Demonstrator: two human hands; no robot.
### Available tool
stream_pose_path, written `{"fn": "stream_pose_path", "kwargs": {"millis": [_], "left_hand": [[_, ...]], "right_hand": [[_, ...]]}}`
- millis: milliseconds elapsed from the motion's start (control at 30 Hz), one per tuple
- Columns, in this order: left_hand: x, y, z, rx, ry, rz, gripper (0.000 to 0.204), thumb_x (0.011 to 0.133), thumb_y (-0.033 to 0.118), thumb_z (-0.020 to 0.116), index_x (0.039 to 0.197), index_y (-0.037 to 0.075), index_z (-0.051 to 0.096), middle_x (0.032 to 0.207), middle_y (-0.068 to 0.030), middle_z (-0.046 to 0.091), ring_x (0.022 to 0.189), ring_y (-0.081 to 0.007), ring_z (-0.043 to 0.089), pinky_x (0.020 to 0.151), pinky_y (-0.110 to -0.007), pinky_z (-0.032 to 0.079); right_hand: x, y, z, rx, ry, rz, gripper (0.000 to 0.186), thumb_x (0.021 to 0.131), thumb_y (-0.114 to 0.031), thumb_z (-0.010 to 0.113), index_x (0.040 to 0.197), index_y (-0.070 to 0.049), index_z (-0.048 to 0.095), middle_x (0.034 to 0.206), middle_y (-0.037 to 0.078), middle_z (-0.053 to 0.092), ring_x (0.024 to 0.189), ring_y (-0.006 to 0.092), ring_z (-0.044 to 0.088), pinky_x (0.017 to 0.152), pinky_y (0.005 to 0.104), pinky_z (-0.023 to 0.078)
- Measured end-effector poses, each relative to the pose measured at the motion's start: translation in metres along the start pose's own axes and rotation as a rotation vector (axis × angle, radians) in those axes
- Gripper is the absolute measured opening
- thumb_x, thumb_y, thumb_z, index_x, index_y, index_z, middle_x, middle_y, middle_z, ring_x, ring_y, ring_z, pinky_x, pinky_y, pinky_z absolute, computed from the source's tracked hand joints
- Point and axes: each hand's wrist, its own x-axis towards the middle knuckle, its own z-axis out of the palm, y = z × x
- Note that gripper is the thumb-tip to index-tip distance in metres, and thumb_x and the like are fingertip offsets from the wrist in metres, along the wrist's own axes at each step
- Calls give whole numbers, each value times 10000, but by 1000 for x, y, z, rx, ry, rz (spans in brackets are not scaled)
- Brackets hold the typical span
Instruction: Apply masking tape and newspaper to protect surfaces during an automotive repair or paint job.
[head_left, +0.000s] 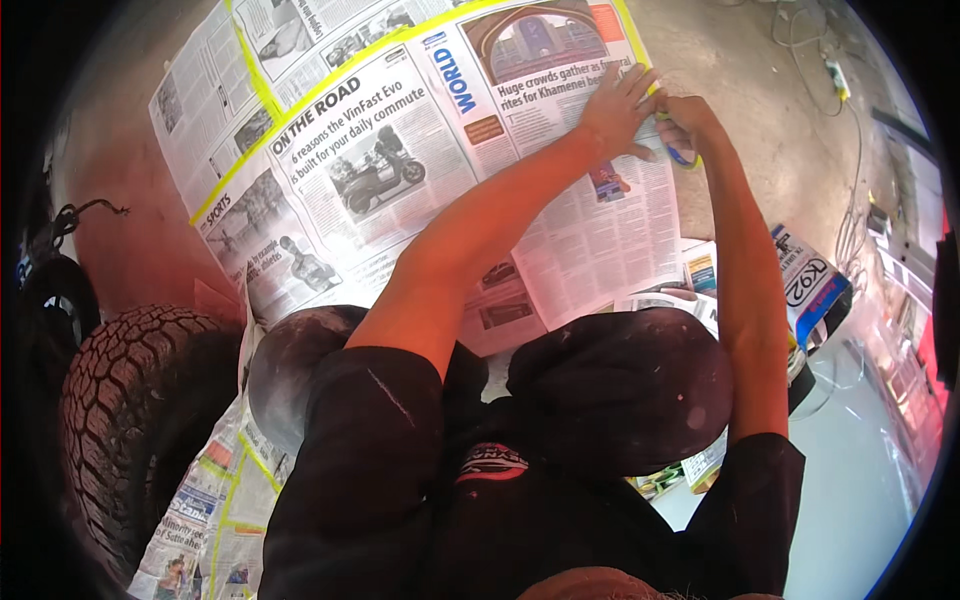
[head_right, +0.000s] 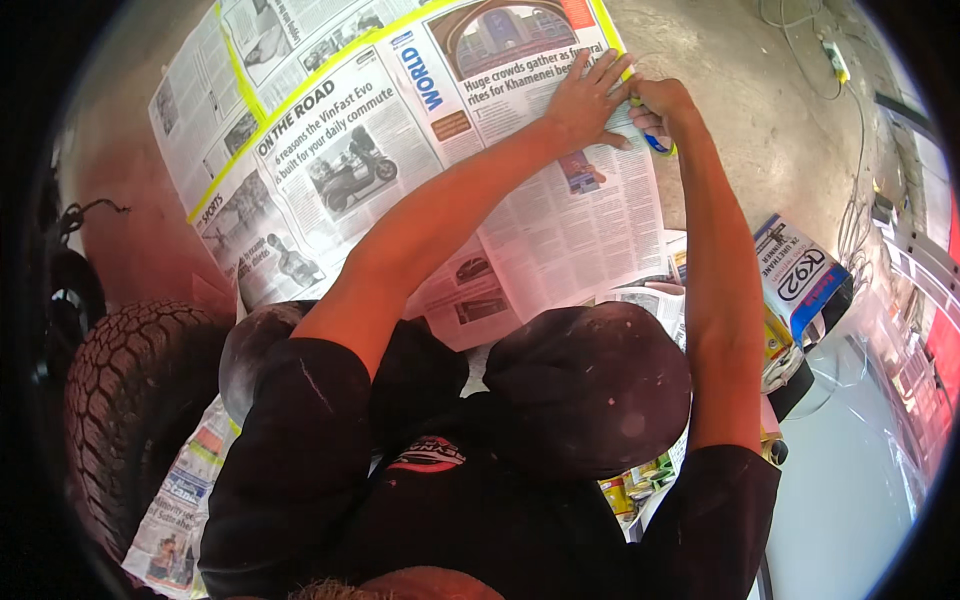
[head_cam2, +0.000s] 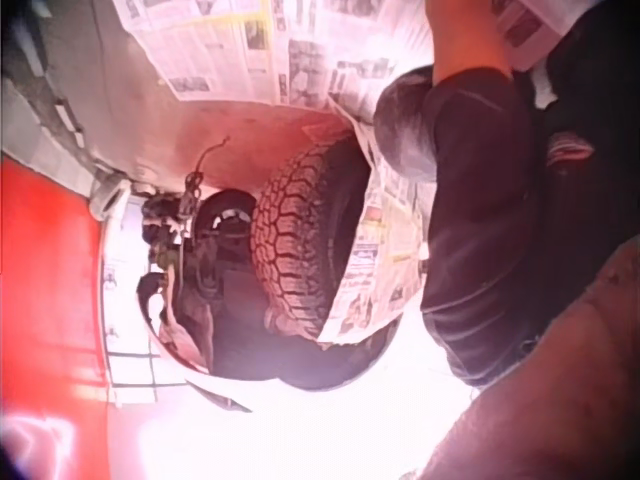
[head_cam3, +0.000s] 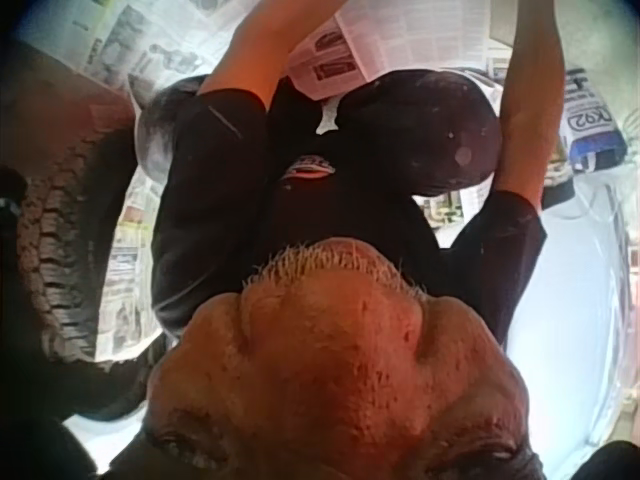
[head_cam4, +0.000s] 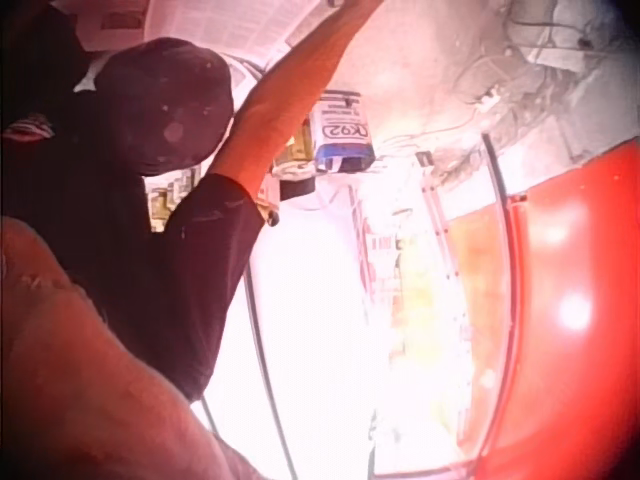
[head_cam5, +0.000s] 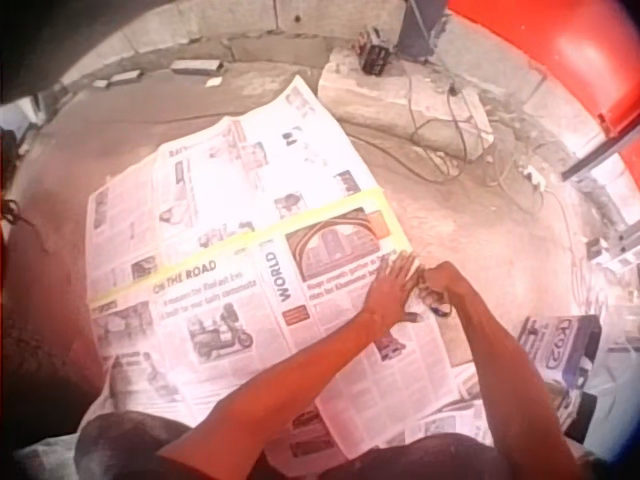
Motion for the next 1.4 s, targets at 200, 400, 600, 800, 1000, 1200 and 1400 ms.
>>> {"fn": "stream_pose_path", "kwargs": {"millis": [200, 400, 600, 800, 1000, 1200, 1400], "left_hand": [[0, 11, -4, 28, -33, -40, 1234, 705, 929, 559, 1644, 181, 275, 1706, -112, 216, 1579, -314, 152, 1243, -602, 98], [-3, 8, -1, 33, -65, -64, 1240, 684, 953, 542, 1652, 231, 260, 1724, -89, 174, 1586, -328, 124, 1231, -626, 121], [0, 12, -5, 19, -55, -77, 1250, 670, 968, 547, 1655, 259, 245, 1732, -78, 146, 1586, -370, 93, 1211, -687, 104], [3, 16, -15, -62, -178, -102, 1277, 648, 949, 602, 1657, 262, 227, 1736, -80, 116, 1589, -375, 71, 1199, -714, 107], [-2, 13, -3, -61, -137, -58, 1214, 673, 916, 618, 1651, 306, 239, 1734, -112, 95, 1586, -402, 45, 1196, -731, 69], [-9, -30, -5, -244, 224, -212, 602, 936, 556, 606, 1432, 220, 550, 1472, -206, 469, 1299, -396, 493, 1033, -672, 357], [-90, -72, -66, -1623, 479, -486, 299, 1012, 294, 614, 990, 16, 721, 841, -46, 681, 725, -126, 605, 630, -298, 470]], "right_hand": [[4, 11, 21, 492, 229, 83, 117, 966, -235, 652, 907, -153, 712, 749, -33, 631, 638, 106, 582, 604, 334, 560], [-31, -5, 24, -322, 385, -102, 421, 941, -432, 611, 737, -86, 739, 679, 73, 704, 657, 177, 704, 640, 362, 560], [-4, 11, 20, -280, 407, -101, 443, 920, -471, 636, 747, -88, 776, 664, 45, 733, 659, 193, 732, 694, 341, 569], [44, 66, 10, -488, 499, -224, 324, 904, -345, 667, 850, -39, 759, 778, 94, 747, 617, 230, 697, 626, 374, 556], [-39, 55, 11, 1174, 387, -352, 236, 976, -194, 587, 880, 15, 639, 713, 121, 614, 538, 227, 576, 515, 386, 506], [-109, -11, 40, 810, 194, -748, 252, 971, -151, 633, 1174, -2, 655, 909, 92, 684, 751, 204, 681, 663, 338, 585], [-139, -39, 105, 465, -219, -965, 704, 976, -61, 609, 1601, 3, 291, 856, 72, 685, 699, 133, 636, 576, 266, 519]]}}
